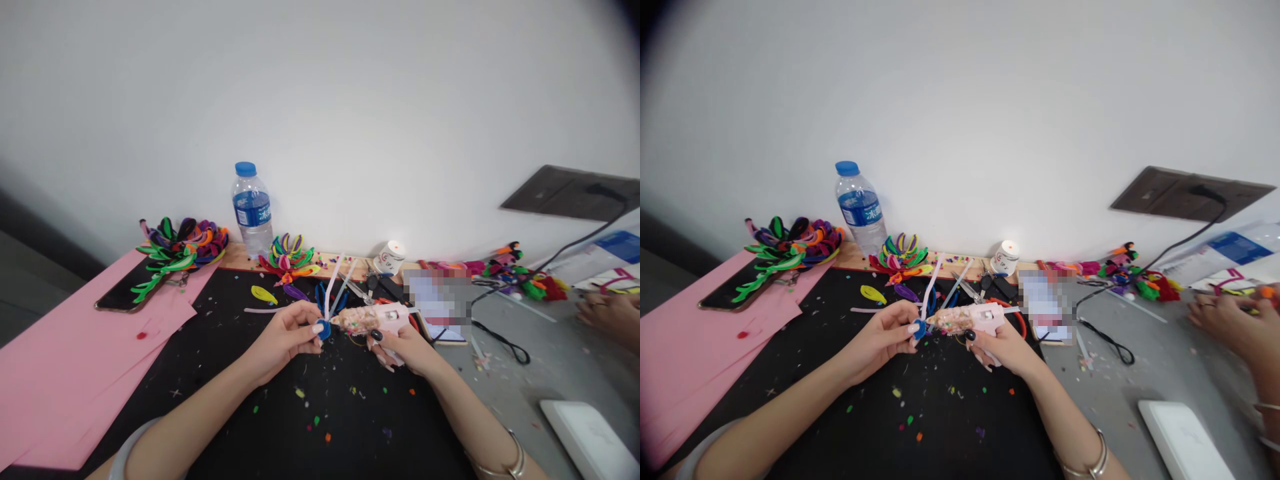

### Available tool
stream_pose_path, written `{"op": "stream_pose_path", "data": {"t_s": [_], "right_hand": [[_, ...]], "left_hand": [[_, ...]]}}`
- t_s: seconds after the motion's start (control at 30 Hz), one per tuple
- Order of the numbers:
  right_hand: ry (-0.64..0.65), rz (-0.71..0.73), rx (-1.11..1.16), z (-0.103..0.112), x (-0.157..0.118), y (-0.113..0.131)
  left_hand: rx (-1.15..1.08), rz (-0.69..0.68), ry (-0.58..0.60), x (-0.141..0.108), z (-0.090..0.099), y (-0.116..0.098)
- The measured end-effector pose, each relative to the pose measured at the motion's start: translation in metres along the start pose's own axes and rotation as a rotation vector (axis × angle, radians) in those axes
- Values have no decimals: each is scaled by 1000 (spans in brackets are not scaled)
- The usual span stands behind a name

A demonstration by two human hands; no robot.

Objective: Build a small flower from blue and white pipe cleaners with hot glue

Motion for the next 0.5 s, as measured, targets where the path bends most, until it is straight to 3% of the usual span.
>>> {"op": "stream_pose_path", "data": {"t_s": [0.5], "right_hand": [[-7,-10,-31,4,0,-5]], "left_hand": [[-1,2,4,0,0,1]]}}
Point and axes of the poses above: each hand's wrist, its own x-axis towards the middle knuckle, its own z-axis out of the back of the hand, y = z × x, the point moved 7 cm from there along x, towards the middle knuckle, and after that the axes turned 5 degrees about -y, right-handed, at the moved point
